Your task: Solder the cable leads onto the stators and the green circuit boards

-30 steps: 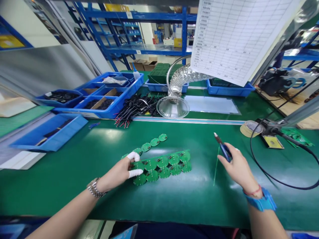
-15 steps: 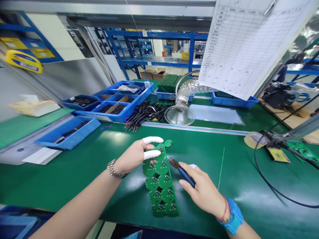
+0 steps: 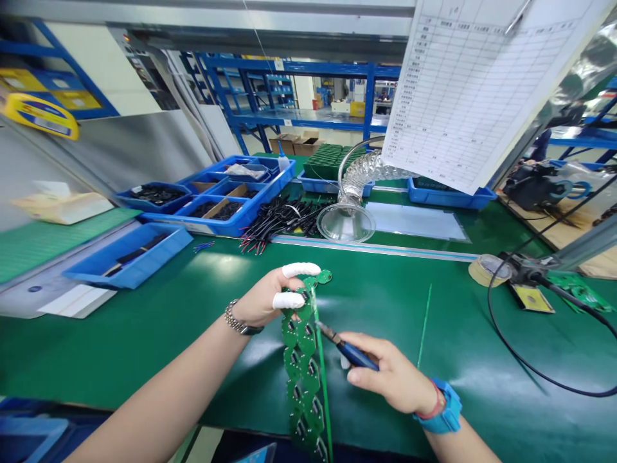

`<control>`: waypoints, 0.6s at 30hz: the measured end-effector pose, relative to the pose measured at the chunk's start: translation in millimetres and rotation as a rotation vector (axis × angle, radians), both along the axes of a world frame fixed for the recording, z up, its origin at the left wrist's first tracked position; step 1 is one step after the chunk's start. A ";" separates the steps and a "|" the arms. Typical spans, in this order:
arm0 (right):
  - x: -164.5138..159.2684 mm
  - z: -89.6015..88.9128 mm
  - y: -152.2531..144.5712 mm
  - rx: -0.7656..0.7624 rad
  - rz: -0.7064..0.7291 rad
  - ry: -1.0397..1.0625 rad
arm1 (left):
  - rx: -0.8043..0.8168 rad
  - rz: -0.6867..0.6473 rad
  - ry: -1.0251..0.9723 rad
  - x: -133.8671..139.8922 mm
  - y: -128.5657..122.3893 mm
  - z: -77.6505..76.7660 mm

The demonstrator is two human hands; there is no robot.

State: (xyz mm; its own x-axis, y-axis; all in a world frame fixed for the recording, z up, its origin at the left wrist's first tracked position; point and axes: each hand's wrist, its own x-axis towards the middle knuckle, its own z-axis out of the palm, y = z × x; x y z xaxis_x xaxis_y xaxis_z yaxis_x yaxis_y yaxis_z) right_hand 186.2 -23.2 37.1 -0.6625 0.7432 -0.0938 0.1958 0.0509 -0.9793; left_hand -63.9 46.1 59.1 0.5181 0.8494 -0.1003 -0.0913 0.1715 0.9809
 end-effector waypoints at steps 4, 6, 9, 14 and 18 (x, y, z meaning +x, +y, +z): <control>19.7 -2.2 6.1 0.031 -0.225 -0.117 | -0.030 0.173 -0.039 -1.5 8.3 -2.4; 42.6 3.0 9.2 0.188 -0.377 -0.305 | -0.012 0.293 0.013 -10.3 12.8 -1.9; 84.0 11.3 14.3 0.300 -0.544 -0.587 | -0.006 0.392 0.119 -31.4 20.5 -5.6; 126.9 -4.5 28.6 0.264 -0.591 -0.960 | -0.087 0.217 0.268 -47.1 41.6 -24.8; 135.5 -27.9 31.0 0.270 -0.679 -1.067 | -0.093 -0.040 0.378 -27.8 61.7 -33.8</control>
State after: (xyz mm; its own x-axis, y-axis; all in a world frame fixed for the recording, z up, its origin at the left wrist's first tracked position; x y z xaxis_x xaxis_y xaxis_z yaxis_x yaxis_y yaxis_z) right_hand 321.7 7.8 9.3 0.1621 0.9775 -0.1347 0.9340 -0.1960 -0.2987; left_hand -91.7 107.8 25.4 0.4625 0.8076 -0.3660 0.2824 0.2571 0.9242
